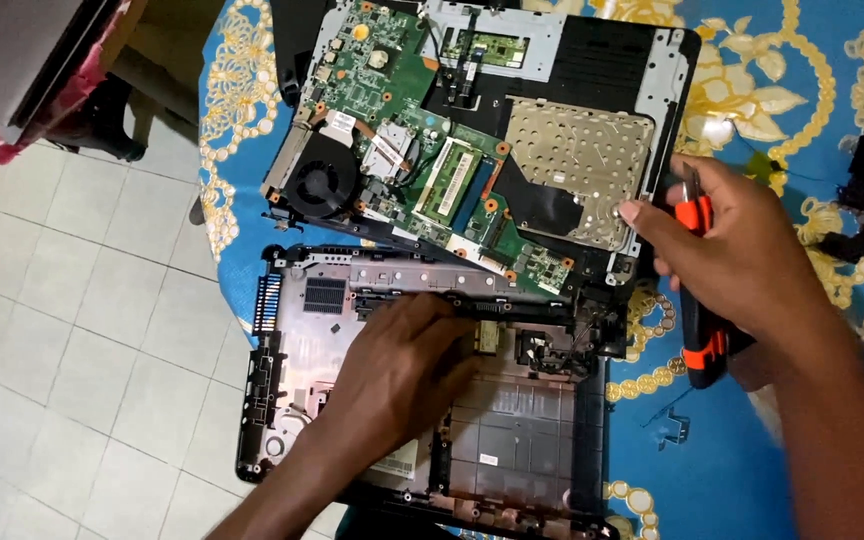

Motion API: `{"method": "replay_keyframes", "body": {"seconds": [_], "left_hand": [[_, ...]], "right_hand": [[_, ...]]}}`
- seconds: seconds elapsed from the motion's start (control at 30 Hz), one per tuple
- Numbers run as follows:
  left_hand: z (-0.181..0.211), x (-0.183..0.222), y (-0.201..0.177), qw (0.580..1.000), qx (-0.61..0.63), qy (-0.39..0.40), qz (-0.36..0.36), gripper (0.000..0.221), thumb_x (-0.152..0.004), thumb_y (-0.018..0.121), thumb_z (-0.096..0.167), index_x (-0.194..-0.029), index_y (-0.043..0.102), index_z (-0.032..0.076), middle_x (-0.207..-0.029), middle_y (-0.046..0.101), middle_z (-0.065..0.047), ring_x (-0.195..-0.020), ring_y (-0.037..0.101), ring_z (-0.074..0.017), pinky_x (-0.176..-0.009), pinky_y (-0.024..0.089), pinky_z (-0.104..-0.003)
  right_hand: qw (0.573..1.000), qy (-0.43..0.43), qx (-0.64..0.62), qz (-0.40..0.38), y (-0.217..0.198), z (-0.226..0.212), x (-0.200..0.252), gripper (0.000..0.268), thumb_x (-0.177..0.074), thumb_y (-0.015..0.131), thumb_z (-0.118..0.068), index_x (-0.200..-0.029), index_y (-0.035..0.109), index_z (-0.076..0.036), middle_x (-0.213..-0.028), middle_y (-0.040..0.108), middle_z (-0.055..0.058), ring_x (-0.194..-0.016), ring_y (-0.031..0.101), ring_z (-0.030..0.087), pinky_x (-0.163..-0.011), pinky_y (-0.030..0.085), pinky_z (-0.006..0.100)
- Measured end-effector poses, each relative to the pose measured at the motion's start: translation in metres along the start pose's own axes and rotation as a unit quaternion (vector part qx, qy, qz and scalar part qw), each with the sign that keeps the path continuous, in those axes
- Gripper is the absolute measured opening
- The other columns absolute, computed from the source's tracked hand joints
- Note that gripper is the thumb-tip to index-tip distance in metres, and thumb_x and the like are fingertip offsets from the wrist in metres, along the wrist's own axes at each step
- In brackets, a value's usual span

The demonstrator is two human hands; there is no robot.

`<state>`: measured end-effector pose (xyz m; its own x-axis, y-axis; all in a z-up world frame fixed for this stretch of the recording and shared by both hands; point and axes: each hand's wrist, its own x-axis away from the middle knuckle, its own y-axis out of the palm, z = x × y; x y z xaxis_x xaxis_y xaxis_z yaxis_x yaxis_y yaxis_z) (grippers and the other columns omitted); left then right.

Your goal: Disassembling a laptop to remove internal metal brackets and disconnect components using a utility knife.

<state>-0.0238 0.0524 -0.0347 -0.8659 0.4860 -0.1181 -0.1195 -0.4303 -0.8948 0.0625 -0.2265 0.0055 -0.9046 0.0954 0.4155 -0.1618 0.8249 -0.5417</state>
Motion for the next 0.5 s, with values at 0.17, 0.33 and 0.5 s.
{"method": "replay_keyframes", "body": {"seconds": [0.17,0.33,0.5], "left_hand": [[0.000,0.002,0.001,0.999,0.045,-0.003,0.024,0.030,-0.087,0.080,0.018,-0.112,0.070,0.004,-0.103,0.066,-0.012,-0.089,0.065,-0.0304,-0.070,0.054,-0.042],[-0.001,0.003,0.003,0.999,0.038,-0.004,0.033,0.026,-0.086,0.080,0.019,-0.107,0.072,0.006,-0.102,0.067,-0.011,-0.085,0.063,-0.0316,-0.068,0.051,-0.042],[-0.001,0.003,0.006,0.998,0.045,-0.011,0.051,0.020,-0.090,0.077,0.020,-0.104,0.072,0.006,-0.097,0.068,-0.010,-0.079,0.063,-0.0297,-0.065,0.051,-0.041]], "right_hand": [[0.985,-0.149,0.056,0.073,-0.011,0.014,0.012,0.054,-0.102,0.069,-0.026,-0.149,0.058,-0.004,-0.097,0.053,0.010,-0.061,0.055,0.026,-0.042,0.056,0.044],[0.978,-0.040,0.193,-0.063,0.020,-0.017,0.056,0.035,-0.082,0.081,-0.041,-0.114,0.079,-0.028,-0.072,0.075,-0.005,-0.057,0.064,0.015,-0.059,0.051,0.033],[0.896,-0.125,0.402,-0.143,0.055,-0.003,0.054,0.040,-0.089,0.067,-0.054,-0.124,0.067,-0.035,-0.122,0.071,-0.011,-0.097,0.076,0.021,-0.079,0.063,0.046]]}}
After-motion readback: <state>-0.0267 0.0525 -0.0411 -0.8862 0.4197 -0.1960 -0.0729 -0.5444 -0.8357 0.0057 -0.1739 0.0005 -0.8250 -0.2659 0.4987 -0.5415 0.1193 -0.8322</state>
